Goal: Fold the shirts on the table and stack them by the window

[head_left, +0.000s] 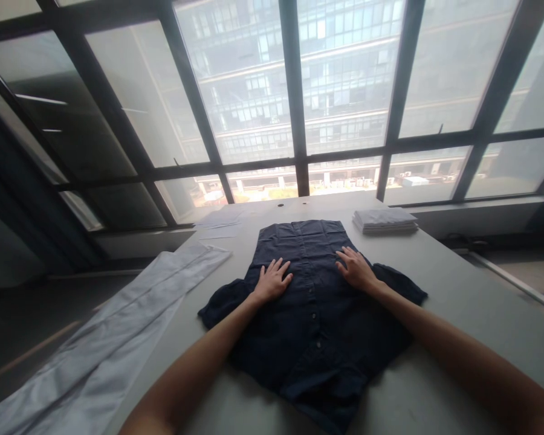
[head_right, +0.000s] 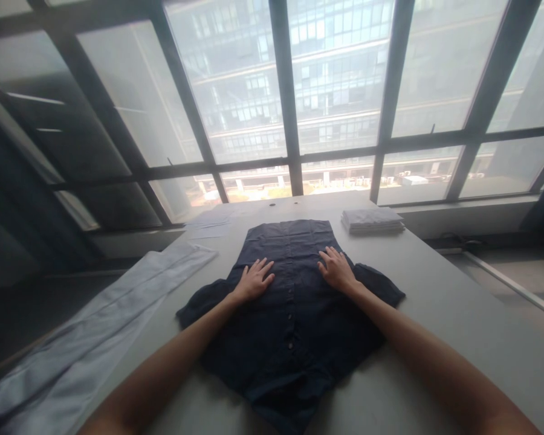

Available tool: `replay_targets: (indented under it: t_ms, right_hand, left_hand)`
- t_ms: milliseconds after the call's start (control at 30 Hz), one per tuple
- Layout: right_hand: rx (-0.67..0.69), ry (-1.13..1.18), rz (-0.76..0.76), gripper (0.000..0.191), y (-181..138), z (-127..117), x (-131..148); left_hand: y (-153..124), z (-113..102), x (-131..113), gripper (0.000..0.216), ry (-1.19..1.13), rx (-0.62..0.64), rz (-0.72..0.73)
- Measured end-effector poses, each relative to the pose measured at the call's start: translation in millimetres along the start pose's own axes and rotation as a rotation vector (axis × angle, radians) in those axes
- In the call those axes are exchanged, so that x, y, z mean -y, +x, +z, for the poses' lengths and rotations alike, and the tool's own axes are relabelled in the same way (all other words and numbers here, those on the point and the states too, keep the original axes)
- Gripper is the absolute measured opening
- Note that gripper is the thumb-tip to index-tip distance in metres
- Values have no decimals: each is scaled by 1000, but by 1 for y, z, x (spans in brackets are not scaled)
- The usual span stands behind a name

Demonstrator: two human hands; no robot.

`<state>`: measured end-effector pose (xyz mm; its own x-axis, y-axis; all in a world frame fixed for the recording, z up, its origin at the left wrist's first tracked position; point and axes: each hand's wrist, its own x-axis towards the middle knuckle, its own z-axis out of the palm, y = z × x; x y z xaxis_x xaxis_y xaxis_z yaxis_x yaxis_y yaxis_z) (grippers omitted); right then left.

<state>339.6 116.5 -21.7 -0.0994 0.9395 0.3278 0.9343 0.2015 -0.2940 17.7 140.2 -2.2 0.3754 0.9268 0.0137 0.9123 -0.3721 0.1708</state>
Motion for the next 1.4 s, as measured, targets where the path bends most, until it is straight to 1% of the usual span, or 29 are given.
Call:
replay_targets:
  t_ms: [100, 200, 367, 533, 1400]
  right_hand:
    - [-18, 19, -8, 53, 3, 3, -11]
    - [16, 27, -19, 53, 3, 6, -18]
    - [96, -1, 2, 52, 1, 7, -15]
    - [138, -8, 21, 53, 1, 4, -11]
    - [112, -5, 16, 53, 1, 6, -14]
  left_hand:
    - [-2, 0, 2, 64, -27, -17, 16]
    - [-4, 0, 2, 64, -55, -32, 19]
    - [-5, -3, 1, 61, -57, -36, 16]
    - [-5, -4, 1, 60, -42, -25, 21]
    - [-6, -4, 2, 58, -30, -15, 29]
